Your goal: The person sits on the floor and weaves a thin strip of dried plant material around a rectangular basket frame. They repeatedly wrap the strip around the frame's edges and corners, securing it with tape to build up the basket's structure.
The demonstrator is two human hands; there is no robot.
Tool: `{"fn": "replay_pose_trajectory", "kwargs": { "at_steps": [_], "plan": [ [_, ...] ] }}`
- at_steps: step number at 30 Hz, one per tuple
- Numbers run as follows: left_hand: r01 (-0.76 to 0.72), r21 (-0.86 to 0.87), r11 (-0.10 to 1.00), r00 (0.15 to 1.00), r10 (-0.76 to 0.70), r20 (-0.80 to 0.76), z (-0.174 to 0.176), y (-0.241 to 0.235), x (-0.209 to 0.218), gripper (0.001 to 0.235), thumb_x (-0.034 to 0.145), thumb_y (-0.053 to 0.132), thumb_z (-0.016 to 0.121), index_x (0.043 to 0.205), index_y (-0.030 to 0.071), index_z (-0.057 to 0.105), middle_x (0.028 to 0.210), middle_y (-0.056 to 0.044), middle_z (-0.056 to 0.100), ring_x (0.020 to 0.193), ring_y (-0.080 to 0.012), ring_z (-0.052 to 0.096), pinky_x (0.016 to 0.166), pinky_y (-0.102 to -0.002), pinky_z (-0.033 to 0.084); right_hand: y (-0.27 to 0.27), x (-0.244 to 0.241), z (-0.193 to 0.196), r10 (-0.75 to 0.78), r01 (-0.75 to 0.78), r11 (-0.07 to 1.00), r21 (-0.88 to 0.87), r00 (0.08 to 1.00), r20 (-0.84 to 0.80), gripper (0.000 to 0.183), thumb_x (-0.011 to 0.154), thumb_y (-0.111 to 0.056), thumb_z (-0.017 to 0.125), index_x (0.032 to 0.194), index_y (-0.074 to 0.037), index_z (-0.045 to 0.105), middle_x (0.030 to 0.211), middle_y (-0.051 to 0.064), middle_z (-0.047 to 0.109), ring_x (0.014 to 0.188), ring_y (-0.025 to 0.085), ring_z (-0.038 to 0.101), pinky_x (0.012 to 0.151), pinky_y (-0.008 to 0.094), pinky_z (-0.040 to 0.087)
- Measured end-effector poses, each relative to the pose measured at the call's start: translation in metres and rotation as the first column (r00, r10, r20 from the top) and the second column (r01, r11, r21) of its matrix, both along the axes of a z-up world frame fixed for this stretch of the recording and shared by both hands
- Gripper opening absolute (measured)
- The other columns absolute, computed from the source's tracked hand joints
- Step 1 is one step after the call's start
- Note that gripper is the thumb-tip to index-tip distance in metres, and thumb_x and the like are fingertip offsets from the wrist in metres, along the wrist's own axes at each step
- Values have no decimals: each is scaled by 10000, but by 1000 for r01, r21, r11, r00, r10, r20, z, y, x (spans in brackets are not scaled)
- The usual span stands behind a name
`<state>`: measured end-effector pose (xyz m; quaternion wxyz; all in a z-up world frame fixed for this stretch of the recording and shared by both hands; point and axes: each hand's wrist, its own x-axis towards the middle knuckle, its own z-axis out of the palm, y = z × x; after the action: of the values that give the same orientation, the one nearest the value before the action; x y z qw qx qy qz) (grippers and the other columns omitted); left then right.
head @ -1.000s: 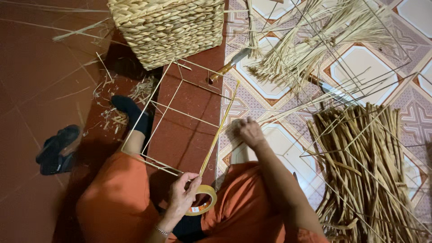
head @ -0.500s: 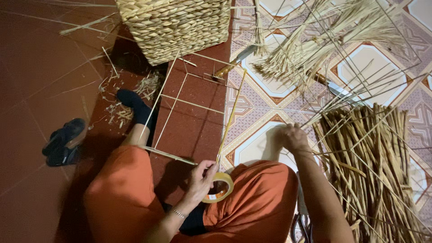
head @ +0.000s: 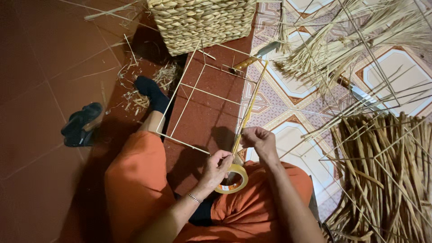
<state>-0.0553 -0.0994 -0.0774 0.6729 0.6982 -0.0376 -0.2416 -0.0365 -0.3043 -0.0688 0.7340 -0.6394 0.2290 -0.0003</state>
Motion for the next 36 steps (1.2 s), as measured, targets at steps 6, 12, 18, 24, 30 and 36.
{"fn": "replay_pose_trajectory", "kwargs": {
  "at_steps": [6, 12, 18, 24, 30, 36],
  "plan": [
    [49, 10, 999, 996, -50, 72, 34, 5, 5, 277, 955, 148, 641, 1220, 67, 644, 780, 29, 625, 521, -35, 550, 414, -211, 450, 5, 5, 5, 78, -80, 966, 245, 997, 17, 108, 966, -94, 672, 975, 9, 706, 852, 132, 785, 685, 203, 718, 687, 394, 631],
    [61, -41, 997, 998, -60, 34, 48, 4, -1, 394, 1026, 130, 586, 1416, 119, 645, 777, 57, 577, 576, -7, 452, 480, -178, 398, 15, 7, 7, 11, -41, 967, 252, 993, 117, 150, 964, -35, 596, 1056, 35, 692, 886, 161, 764, 774, 218, 749, 770, 386, 629],
    [80, -115, 990, 933, -34, 359, 25, 4, -4, 379, 1033, 83, 653, 1405, 19, 623, 1043, 33, 716, 886, -12, 617, 747, -197, 540, 4, 22, -3, -73, 32, 841, 540, 996, 55, 198, 935, -72, 645, 1113, -13, 709, 891, 122, 740, 794, 219, 717, 808, 381, 606],
    [-5, -75, 997, 998, 10, 64, 6, 1, -8, 370, 954, 128, 706, 1306, 15, 701, 899, -13, 727, 769, -36, 614, 679, -214, 532, -3, 30, -13, -57, -19, 810, 586, 992, 111, 135, 978, -89, 662, 1077, 1, 678, 889, 77, 715, 818, 188, 684, 823, 357, 576],
    [1, -9, 1000, 981, 0, 192, 0, 5, -13, 319, 958, 138, 692, 1244, -3, 711, 930, 1, 774, 800, -33, 661, 707, -216, 559, -10, 45, -9, -84, -6, 826, 564, 988, 132, 242, 1036, -208, 579, 1100, -12, 707, 792, 63, 683, 712, 172, 652, 731, 325, 550],
    [-27, 36, 999, 976, 18, 218, 2, 1, -11, 247, 941, 171, 717, 1128, 14, 751, 796, -1, 740, 684, -44, 614, 592, -225, 504, -8, 45, 2, -153, 158, 985, -72, 985, 74, 326, 960, -287, 712, 864, 23, 736, 715, 85, 709, 615, 170, 645, 621, 335, 560]
  ]
}}
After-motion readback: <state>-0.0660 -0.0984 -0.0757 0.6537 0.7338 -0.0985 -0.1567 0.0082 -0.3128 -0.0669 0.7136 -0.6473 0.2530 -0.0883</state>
